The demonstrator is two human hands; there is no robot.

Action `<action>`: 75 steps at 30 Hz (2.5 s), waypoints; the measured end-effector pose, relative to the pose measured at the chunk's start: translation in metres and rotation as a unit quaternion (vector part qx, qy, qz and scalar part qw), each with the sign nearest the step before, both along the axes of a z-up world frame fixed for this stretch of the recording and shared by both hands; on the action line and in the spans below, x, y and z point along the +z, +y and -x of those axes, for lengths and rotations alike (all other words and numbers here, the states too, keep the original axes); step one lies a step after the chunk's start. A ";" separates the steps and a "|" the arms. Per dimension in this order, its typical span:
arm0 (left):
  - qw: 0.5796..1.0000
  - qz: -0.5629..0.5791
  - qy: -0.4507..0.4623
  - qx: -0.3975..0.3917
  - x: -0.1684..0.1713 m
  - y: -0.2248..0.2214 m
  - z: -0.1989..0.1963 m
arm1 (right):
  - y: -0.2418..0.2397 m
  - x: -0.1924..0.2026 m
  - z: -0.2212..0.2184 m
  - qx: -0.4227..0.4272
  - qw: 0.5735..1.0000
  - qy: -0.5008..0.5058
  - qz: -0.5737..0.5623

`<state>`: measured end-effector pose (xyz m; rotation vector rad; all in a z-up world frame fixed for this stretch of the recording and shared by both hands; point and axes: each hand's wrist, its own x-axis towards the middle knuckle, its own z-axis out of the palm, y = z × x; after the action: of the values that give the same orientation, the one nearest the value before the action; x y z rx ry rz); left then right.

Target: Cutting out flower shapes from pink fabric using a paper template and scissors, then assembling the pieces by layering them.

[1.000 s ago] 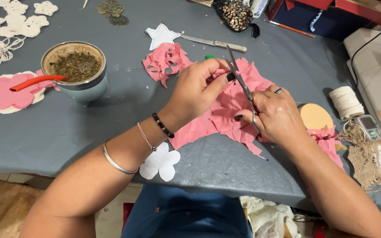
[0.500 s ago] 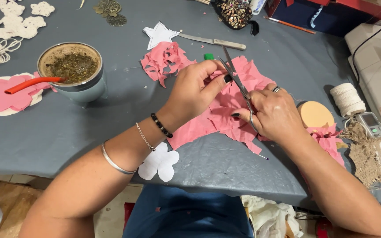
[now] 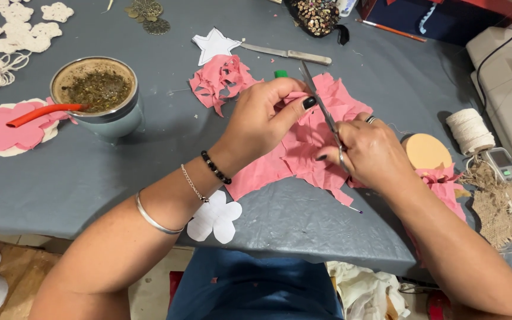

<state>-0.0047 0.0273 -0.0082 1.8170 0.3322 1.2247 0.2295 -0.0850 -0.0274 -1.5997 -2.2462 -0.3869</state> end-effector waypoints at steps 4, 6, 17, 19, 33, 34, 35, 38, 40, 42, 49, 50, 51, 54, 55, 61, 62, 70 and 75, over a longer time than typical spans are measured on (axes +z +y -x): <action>1.000 0.003 0.017 0.013 -0.003 0.000 -0.001 | -0.002 0.001 -0.004 0.004 0.999 0.021 0.028; 1.000 0.001 0.020 0.012 -0.002 0.001 -0.002 | -0.003 0.004 -0.002 0.000 0.999 0.020 0.027; 1.000 -0.005 0.026 0.007 -0.007 0.001 -0.004 | -0.002 -0.005 -0.008 0.006 1.000 0.009 0.012; 0.999 -0.002 0.031 0.004 -0.005 0.000 -0.002 | -0.001 -0.008 -0.010 -0.004 1.000 -0.010 -0.002; 0.935 0.298 0.050 -0.187 0.011 -0.015 -0.002 | -0.004 0.037 -0.023 -0.250 0.951 0.116 0.143; 0.924 0.317 0.044 -0.209 0.006 -0.014 -0.003 | -0.004 0.040 -0.020 -0.241 0.957 0.096 0.132; 0.923 0.319 0.046 -0.209 0.015 -0.018 -0.001 | -0.006 0.039 -0.020 -0.241 0.956 0.098 0.134; 0.906 0.370 0.071 -0.193 0.034 -0.026 0.004 | -0.012 0.039 -0.011 -0.102 0.991 0.082 0.014; 0.904 0.371 0.093 -0.188 0.042 -0.029 0.005 | -0.015 0.045 0.006 0.028 0.972 0.229 -0.039; 0.906 0.355 0.100 -0.207 0.034 -0.027 0.004 | -0.017 0.047 0.017 0.050 0.967 0.249 -0.029; 0.909 0.287 0.128 -0.274 0.016 -0.024 0.000 | -0.018 0.041 0.018 0.068 0.956 0.284 -0.011; 0.909 0.287 0.129 -0.274 0.013 -0.023 0.001 | -0.017 0.040 0.018 0.067 0.956 0.285 -0.011; 0.907 0.273 0.123 -0.296 0.010 -0.022 0.001 | -0.016 0.039 0.017 0.074 0.958 0.277 -0.025; 0.903 0.266 0.122 -0.316 0.004 -0.022 0.000 | -0.015 0.041 0.018 0.082 0.958 0.272 -0.042; 0.901 0.274 0.126 -0.312 0.002 -0.023 -0.001 | -0.015 0.041 0.019 0.084 0.957 0.274 -0.045; 0.900 0.293 0.128 -0.296 0.012 -0.029 -0.002 | -0.014 0.039 0.020 0.057 0.951 0.303 -0.020; 0.900 0.293 0.128 -0.296 0.008 -0.028 -0.003 | -0.014 0.038 0.021 0.057 0.951 0.303 -0.020; 0.903 0.317 0.082 -0.279 -0.002 -0.024 -0.007 | -0.014 0.026 0.023 -0.011 0.912 0.410 -0.026; 0.911 0.322 0.081 -0.244 0.002 -0.026 -0.007 | -0.017 0.039 0.029 0.036 0.942 0.332 -0.006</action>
<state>0.0019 0.0012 -0.0059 1.3037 0.3025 0.5221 0.2004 -0.1022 0.0120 -1.3632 -1.7600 0.1497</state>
